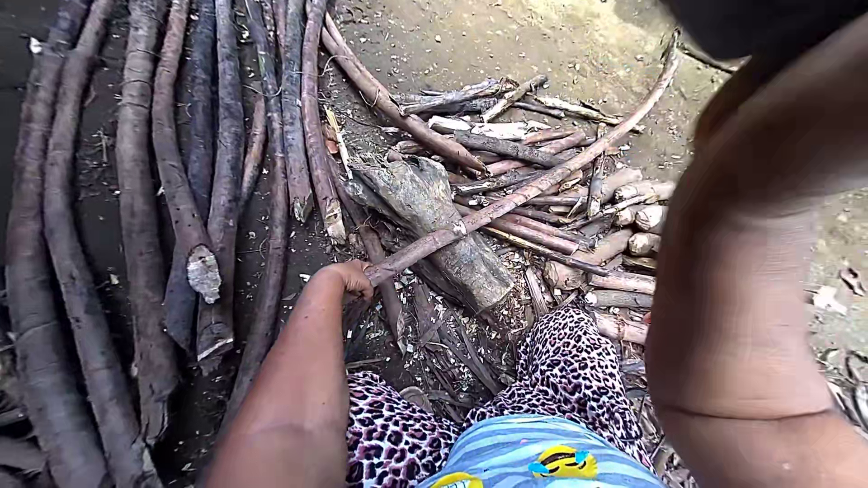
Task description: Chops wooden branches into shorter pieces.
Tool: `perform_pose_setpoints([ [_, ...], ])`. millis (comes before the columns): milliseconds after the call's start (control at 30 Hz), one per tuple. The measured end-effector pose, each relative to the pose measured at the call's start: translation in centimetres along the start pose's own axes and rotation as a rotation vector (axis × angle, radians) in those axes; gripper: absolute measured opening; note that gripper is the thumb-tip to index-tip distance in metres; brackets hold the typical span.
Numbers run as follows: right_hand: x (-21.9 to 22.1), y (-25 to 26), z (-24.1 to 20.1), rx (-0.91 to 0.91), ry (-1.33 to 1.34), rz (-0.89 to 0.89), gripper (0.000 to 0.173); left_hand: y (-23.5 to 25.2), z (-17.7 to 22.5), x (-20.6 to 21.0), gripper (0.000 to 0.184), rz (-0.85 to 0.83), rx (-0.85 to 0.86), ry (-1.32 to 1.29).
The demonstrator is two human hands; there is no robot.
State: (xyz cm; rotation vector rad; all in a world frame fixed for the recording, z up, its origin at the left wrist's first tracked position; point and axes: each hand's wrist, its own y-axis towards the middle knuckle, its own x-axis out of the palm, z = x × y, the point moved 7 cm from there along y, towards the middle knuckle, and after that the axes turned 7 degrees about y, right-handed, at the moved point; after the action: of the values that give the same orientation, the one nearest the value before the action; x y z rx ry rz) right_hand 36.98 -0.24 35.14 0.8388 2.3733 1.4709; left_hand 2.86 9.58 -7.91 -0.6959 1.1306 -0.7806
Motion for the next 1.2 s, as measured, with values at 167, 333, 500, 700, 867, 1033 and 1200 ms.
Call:
perform_pose_setpoints([
  [167,-6.4,-34.5,10.5,1.163,-0.491,-0.823,0.050,-0.4,0.0,-0.1,0.065,-0.002,-0.007,-0.018],
  [333,-5.7,-38.7,8.6,2.005,-0.226,-0.660,0.042,-1.2,0.0,0.6,0.064,0.078,0.007,-0.021],
  [500,-7.2,-33.8,8.7,2.088,0.086,-0.478,0.027,-4.8,1.5,-0.7,0.067,0.028,0.088,-0.024],
  [700,-18.0,-27.5,6.1,2.000,0.032,-0.562,0.015,-7.2,3.9,-1.6,0.068,0.145,0.248,-0.344],
  [867,-26.1,-23.8,4.9,1.870,-0.080,-0.302,0.010,-7.4,13.0,-0.9,0.049,0.162,0.237,-0.739],
  [1033,-32.0,-22.2,5.1,1.753,-0.131,-0.017,0.010,-5.3,24.8,-4.0,0.025,0.155,0.361,-1.131],
  [1200,-36.1,-22.8,5.5,1.692,-0.119,0.162,0.009,-3.1,38.4,-0.6,0.069,-0.026,0.560,-1.189],
])
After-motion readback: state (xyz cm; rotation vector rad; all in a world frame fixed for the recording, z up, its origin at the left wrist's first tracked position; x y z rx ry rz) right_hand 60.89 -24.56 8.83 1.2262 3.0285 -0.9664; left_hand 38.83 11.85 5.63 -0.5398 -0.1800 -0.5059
